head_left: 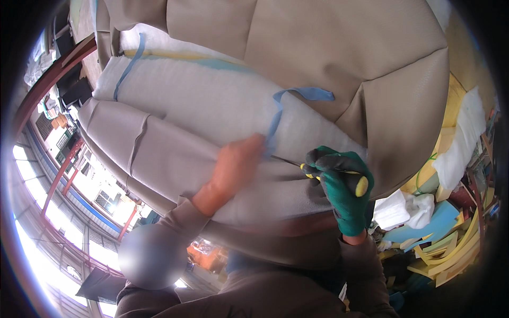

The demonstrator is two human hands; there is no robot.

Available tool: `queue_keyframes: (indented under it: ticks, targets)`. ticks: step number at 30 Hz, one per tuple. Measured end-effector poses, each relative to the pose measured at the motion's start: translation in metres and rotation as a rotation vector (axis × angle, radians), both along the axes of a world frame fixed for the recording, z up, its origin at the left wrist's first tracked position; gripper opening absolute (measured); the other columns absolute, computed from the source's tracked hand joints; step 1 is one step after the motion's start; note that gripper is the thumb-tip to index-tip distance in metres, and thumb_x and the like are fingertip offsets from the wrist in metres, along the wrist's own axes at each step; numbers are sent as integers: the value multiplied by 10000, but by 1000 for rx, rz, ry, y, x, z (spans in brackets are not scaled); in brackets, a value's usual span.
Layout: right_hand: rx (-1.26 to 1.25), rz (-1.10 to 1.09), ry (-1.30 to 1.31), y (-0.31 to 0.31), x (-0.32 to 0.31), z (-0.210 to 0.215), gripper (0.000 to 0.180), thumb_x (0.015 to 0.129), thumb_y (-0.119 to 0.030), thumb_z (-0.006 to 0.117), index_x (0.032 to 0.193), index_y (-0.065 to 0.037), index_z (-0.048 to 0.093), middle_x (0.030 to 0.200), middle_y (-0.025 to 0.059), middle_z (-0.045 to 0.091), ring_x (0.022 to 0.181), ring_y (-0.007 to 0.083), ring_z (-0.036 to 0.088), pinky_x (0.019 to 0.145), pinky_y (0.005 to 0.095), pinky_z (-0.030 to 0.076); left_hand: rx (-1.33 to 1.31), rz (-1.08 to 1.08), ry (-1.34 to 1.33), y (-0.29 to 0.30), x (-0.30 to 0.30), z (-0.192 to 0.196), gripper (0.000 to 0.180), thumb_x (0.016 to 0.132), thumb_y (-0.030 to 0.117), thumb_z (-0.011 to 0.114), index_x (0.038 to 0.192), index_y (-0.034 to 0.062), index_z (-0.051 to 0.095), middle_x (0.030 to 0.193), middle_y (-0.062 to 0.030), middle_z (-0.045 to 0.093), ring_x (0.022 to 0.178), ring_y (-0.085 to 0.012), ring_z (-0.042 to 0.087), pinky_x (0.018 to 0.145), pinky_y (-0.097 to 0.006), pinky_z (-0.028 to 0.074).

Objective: The person fits a beige fabric cover over a chair, smoothing and tucking the material around the seat and back. They then use a yellow-handled screwdriver to staple the fabric to the underside of the chair, working along the edges to secure the cover.

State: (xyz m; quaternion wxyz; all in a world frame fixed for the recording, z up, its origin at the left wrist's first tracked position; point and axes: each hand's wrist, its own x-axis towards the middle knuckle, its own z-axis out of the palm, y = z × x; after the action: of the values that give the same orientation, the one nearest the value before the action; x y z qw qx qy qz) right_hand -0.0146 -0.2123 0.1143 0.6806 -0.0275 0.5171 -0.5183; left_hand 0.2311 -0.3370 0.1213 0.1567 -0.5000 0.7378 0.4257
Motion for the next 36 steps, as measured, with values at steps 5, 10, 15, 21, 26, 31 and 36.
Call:
queue_keyframes:
  ticks: [5,10,15,21,26,31,36]
  targets:
    - [-126,148,121,-9,3,-6,232,1026,-5,734,1258,-15,737,1277,86,804,1089,145,789,912,271,621,211,285,-32,-4,4,30,68,1080,101,626,1073,34,613,787,-86,660,705,-161,587,669,-341,479]
    - [-149,321,222,-18,-12,11,151,970,75,729,1107,11,725,1183,180,806,1044,215,799,911,332,638,441,463,-58,-9,19,43,163,1030,138,564,1115,11,622,892,-226,618,768,-392,628,781,-492,528]
    - [-249,370,358,-19,-29,25,138,957,49,748,1083,-1,727,1176,167,813,1007,207,809,917,332,639,326,306,-184,-3,19,38,98,1026,110,560,1066,20,556,828,-197,597,768,-318,595,740,-447,492]
    - [-42,187,181,-12,-18,14,144,978,97,726,1089,7,708,1157,210,794,982,248,806,915,364,653,221,159,-94,-5,10,41,112,1007,79,589,1005,9,501,861,-229,547,779,-445,576,723,-484,484]
    - [-168,408,305,-7,-9,3,291,1052,-14,724,1341,-13,689,1359,87,770,1201,183,755,1005,280,590,303,-20,73,-25,7,36,109,1007,55,594,1024,13,494,933,-232,573,861,-511,591,763,-535,490]
    - [216,-28,-128,0,-8,2,146,1000,90,733,1106,-2,697,1195,217,781,1044,250,791,923,367,650,334,-262,163,-43,13,23,125,1003,43,611,1056,22,500,950,-214,589,900,-511,616,772,-546,499]
    - [-67,301,265,1,-7,-2,173,982,103,716,1111,-12,715,1171,186,799,1043,236,795,907,361,651,298,-499,188,-53,22,8,77,991,114,647,1006,91,574,1008,-112,627,986,-376,639,833,-503,483]
